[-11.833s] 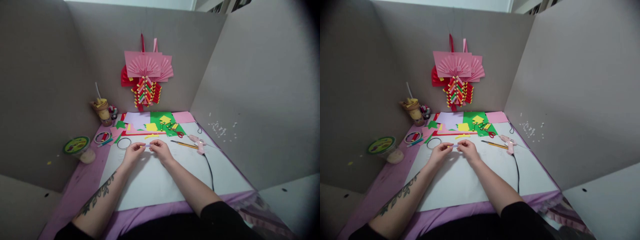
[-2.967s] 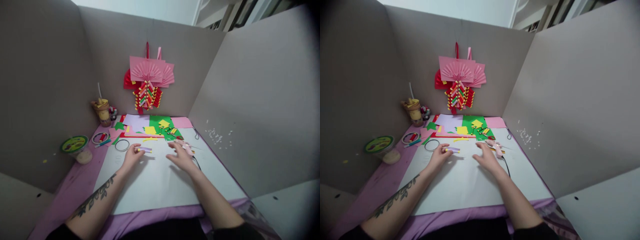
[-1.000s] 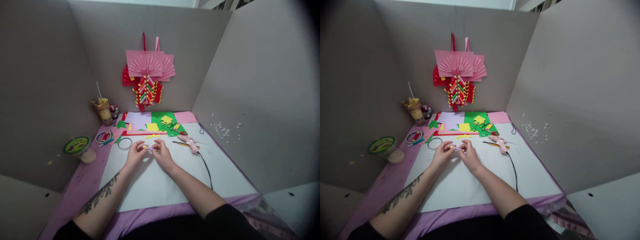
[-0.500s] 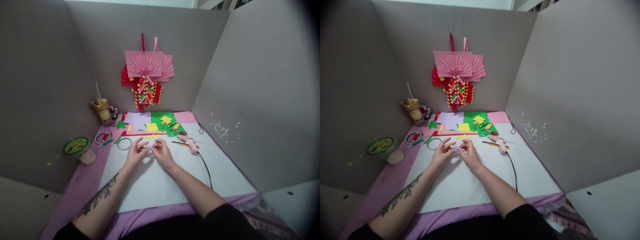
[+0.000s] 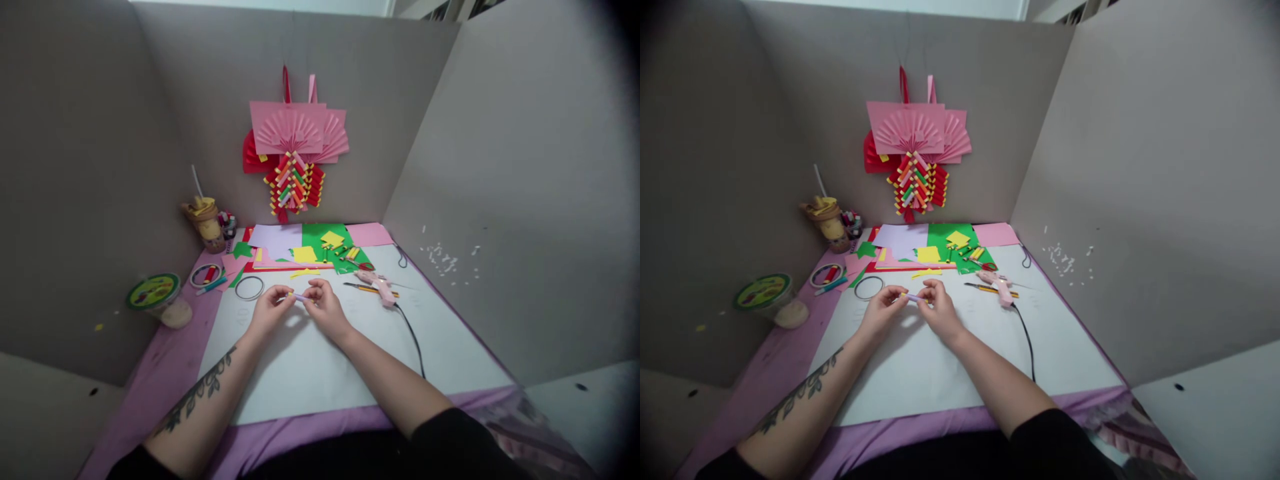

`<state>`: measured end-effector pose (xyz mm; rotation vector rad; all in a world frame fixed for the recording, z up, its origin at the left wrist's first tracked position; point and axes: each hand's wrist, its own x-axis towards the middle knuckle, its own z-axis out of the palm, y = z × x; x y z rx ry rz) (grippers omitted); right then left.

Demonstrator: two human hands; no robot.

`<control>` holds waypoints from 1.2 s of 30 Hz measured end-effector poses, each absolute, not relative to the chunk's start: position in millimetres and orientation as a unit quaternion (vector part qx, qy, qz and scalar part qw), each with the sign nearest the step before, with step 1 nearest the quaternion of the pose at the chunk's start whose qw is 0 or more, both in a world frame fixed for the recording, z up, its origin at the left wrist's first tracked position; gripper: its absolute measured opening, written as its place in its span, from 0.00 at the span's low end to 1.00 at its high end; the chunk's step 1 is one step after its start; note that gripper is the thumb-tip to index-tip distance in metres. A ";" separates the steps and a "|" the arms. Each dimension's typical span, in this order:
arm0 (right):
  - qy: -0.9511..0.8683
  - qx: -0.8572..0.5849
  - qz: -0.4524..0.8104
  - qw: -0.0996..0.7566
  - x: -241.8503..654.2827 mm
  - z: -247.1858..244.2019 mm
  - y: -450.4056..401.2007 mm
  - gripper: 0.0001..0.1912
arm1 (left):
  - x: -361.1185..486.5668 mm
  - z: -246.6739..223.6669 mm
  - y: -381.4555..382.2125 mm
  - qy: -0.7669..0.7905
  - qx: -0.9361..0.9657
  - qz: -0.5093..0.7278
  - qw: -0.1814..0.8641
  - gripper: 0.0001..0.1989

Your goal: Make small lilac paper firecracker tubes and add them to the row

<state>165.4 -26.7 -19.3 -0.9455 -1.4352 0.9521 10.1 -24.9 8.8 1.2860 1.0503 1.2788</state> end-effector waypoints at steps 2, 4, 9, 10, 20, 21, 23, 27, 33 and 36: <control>-0.605 -0.398 0.407 0.557 165.2 -18.6 -27.1 0.19 | 10.8 9.0 -25.0 0.428 0.530 0.530 0.505 0.11; -0.606 -0.393 0.402 0.563 164.8 -18.1 -27.6 0.18 | 12.5 9.6 -25.6 0.418 0.518 0.536 0.519 0.14; -0.621 -0.380 0.386 0.566 164.0 -20.4 -28.4 0.18 | 16.5 13.3 -28.5 0.398 0.500 0.533 0.555 0.24; -0.624 -0.378 0.385 0.565 163.8 -21.0 -28.5 0.18 | 16.8 14.1 -29.1 0.395 0.503 0.531 0.556 0.24; -0.637 -0.371 0.380 0.559 163.5 -18.4 -31.0 0.18 | 15.9 10.5 -28.4 0.387 0.530 0.527 0.540 0.20; -0.642 -0.372 0.369 0.560 163.6 -17.6 -31.7 0.18 | 15.8 9.4 -27.9 0.385 0.534 0.525 0.539 0.21; -0.653 -0.373 0.349 0.559 164.0 -16.3 -33.1 0.18 | 15.4 7.9 -27.4 0.380 0.548 0.519 0.535 0.21; -0.659 -0.374 0.332 0.562 164.4 -16.0 -33.9 0.19 | 15.0 8.5 -28.1 0.392 0.564 0.516 0.512 0.18; -0.633 -0.387 0.319 0.590 166.1 -16.9 -31.8 0.19 | 13.6 9.8 -28.1 0.405 0.561 0.526 0.495 0.15; -0.630 -0.384 0.320 0.594 167.0 -15.0 -32.2 0.18 | 11.8 8.6 -28.2 0.405 0.594 0.523 0.457 0.13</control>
